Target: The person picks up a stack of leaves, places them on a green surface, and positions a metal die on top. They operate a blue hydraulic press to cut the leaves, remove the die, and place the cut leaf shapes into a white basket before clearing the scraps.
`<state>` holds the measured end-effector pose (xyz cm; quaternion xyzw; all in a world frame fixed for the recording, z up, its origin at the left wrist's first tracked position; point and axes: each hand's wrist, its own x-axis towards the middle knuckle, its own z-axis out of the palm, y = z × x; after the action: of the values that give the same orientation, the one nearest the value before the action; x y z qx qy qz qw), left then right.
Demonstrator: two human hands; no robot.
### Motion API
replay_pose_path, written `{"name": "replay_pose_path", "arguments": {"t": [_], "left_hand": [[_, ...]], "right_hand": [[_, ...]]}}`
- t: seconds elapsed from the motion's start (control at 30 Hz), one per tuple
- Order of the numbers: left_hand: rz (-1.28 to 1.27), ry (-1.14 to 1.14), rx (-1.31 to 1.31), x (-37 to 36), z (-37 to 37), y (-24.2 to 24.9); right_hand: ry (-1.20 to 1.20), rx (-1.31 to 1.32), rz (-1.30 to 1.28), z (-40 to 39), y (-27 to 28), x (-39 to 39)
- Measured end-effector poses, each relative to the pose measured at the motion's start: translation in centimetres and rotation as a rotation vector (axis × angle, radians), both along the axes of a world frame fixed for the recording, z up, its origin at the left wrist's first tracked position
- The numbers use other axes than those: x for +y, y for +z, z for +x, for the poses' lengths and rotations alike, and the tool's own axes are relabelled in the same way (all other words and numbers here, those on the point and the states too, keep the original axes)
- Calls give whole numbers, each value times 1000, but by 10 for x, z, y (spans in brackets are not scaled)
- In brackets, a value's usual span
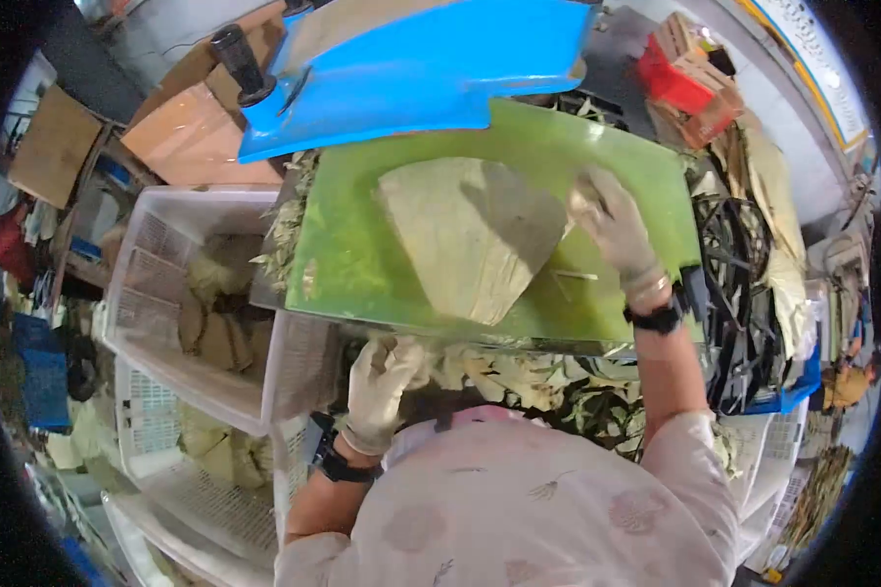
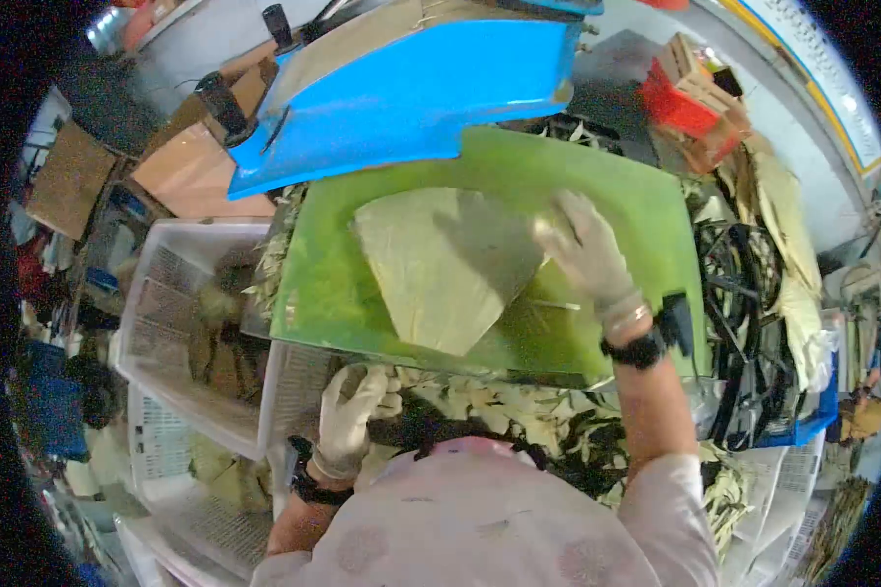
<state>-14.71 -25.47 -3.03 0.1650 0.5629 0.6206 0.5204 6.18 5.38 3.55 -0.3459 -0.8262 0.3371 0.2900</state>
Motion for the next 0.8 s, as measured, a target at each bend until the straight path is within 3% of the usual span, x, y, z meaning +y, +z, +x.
{"name": "replay_pose_path", "arguments": {"t": [0.07, 0.13, 0.17, 0.27, 0.33, 0.4, 0.57, 0.6, 0.63, 0.7, 0.73, 0.8], "left_hand": [[-92, -28, -47, -5, 1, 12], [19, 95, -229, -2, 12, 26], [56, 102, -242, -4, 12, 10], [93, 180, -299, 5, 20, 0], [157, 245, -334, 3, 26, -18], [234, 232, -243, 8, 29, -18], [189, 255, -258, -4, 46, -1], [205, 331, -192, -7, 58, -15], [232, 317, -73, -7, 61, 1], [233, 372, 58, -18, 48, 15], [162, 332, 153, -28, 40, 12], [170, 358, 186, -44, 23, -22]], "right_hand": [[87, -85, 229, -30, 1, 23], [134, -168, 257, -62, -29, 56], [165, -259, 294, -75, -42, 63], [117, -423, 393, -88, -49, 38], [155, -336, 432, -85, -61, 13], [197, -448, 322, -79, -37, -33], [327, -298, 268, -63, -36, -52], [387, -343, 88, -61, -13, -56], [437, -302, 89, -57, -17, -49], [491, -23, -508, -49, -25, -51], [540, 19, -376, -49, -20, -54], [554, -38, -452, -35, -37, -35]]}}
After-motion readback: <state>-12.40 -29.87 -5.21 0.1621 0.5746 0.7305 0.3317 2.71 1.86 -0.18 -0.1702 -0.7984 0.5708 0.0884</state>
